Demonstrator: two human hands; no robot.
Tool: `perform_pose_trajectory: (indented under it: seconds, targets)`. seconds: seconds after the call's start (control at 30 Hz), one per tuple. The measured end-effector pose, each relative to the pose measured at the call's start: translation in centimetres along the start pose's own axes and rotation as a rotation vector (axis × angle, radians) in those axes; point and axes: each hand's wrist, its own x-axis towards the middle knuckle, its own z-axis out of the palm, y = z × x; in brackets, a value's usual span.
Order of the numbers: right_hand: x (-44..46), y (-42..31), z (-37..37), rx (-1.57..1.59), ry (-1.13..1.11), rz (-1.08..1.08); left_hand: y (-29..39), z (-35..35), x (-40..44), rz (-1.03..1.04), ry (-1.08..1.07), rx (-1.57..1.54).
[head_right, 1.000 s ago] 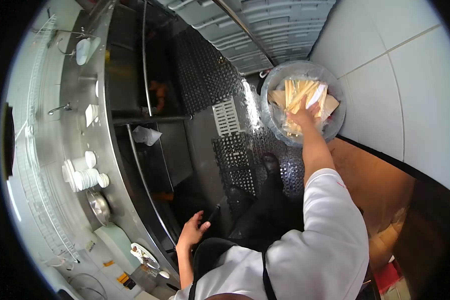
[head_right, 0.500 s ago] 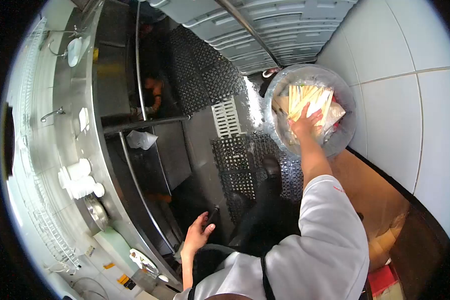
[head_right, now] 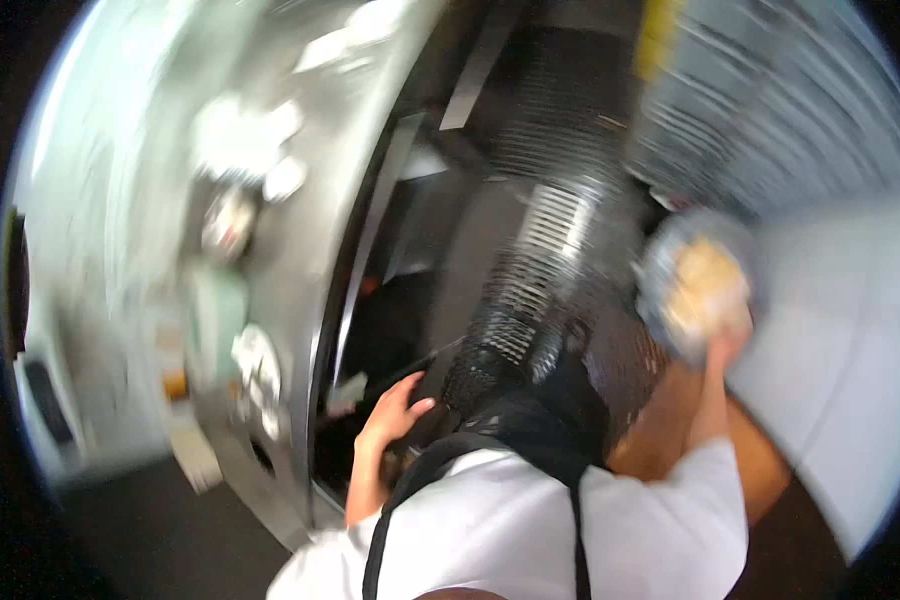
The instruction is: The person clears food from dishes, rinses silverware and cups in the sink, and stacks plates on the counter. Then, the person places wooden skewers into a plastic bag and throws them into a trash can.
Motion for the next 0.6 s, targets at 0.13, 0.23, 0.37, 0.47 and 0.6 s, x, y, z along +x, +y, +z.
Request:
perform_pose_trajectory:
  seconds: [0.13,0.23,0.37,0.47,0.6]
  targets:
    - [-5.5,-3.4,4.7,-0.067,0.109,-0.330,-4.9,-0.3,-6.3,-0.049,0.201,-0.113]
    - [-10.6,-12.3,7.3,0.178,-0.104,-0.548,-9.4,-0.5,-10.6,-0.178,0.373,-0.172]
    - [-15.9,-25.6,6.4,0.100,-0.480,-0.532,-15.6,-3.5,-14.0,-0.423,0.774,-0.321]
    - [-17.7,-32.1,7.3,0.237,-0.421,-0.669,-21.8,-5.3,-15.0,-0.525,0.962,-0.479]
    - [-18.9,-38.7,10.4,0.379,-0.268,-0.817,-31.7,-8.7,-15.1,-0.589,1.123,-0.477]
